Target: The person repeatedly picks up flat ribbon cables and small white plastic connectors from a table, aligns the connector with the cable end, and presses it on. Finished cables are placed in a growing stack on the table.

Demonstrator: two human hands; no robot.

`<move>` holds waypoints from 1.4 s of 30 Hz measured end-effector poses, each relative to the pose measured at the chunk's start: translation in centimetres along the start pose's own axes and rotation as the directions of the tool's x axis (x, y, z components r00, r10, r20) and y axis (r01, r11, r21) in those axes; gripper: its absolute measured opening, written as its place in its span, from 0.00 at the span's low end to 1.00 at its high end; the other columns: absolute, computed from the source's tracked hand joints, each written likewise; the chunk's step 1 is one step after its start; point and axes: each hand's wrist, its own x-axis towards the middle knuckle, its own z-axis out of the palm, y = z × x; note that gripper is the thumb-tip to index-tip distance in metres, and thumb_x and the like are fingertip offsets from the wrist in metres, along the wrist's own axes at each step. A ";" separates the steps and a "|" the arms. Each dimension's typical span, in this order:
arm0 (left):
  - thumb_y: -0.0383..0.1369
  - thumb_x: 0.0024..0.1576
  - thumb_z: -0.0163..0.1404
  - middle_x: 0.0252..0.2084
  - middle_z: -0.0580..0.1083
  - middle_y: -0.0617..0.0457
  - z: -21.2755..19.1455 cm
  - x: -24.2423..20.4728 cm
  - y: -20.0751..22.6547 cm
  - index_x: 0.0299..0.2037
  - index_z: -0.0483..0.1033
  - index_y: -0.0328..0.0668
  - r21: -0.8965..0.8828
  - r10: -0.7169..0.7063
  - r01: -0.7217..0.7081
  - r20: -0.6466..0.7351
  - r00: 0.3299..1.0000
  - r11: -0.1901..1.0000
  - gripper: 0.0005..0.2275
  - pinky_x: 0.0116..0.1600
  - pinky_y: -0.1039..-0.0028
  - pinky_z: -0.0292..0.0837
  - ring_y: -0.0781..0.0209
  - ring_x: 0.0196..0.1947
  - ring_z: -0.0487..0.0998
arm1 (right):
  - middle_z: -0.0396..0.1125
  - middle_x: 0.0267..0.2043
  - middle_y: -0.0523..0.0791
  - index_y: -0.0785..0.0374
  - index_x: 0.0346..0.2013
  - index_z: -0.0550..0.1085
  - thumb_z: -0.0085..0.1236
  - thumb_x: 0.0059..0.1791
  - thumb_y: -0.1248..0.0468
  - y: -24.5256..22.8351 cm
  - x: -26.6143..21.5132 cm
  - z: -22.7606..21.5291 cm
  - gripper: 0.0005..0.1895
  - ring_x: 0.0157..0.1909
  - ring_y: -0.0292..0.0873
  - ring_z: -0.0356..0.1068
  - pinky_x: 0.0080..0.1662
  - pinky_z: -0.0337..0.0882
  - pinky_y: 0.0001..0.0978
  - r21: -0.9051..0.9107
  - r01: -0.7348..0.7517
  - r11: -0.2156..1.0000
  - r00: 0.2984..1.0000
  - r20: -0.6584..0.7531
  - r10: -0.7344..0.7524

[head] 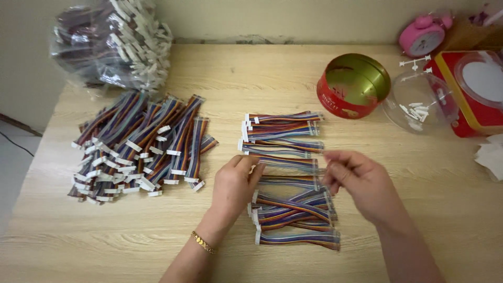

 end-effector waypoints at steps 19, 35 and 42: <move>0.25 0.60 0.52 0.37 0.78 0.52 0.1 -2.0 1.6 0.53 0.76 0.34 -0.752 -0.455 0.570 0.402 0.795 0.331 0.11 0.39 0.76 0.82 0.66 0.34 0.81 | 0.69 0.41 0.42 0.67 0.61 0.70 0.54 0.51 0.71 -1.3 -1.9 5.2 0.22 0.41 0.38 0.74 0.40 0.75 0.30 0.330 -0.119 0.936 0.914 0.405 -0.026; 0.22 0.58 0.55 0.40 0.80 0.49 0.3 -3.1 3.6 0.50 0.78 0.29 -0.829 -0.437 0.549 0.456 0.775 0.108 0.11 0.43 0.75 0.81 0.64 0.38 0.81 | 0.73 0.46 0.46 0.59 0.45 0.77 0.70 0.39 0.61 -5.6 -3.5 7.2 0.21 0.46 0.51 0.74 0.47 0.72 0.43 -0.656 0.660 0.366 0.655 0.266 -0.707; 0.26 0.54 0.54 0.30 0.80 0.50 -2.0 -1.8 7.9 0.53 0.67 0.38 -0.327 -0.486 0.539 0.234 0.842 0.776 0.17 0.33 0.71 0.78 0.61 0.26 0.82 | 0.71 0.36 0.44 0.59 0.44 0.78 0.67 0.35 0.66 -4.8 -4.4 8.3 0.22 0.38 0.49 0.74 0.39 0.73 0.42 -0.697 0.634 0.335 0.689 0.312 -0.654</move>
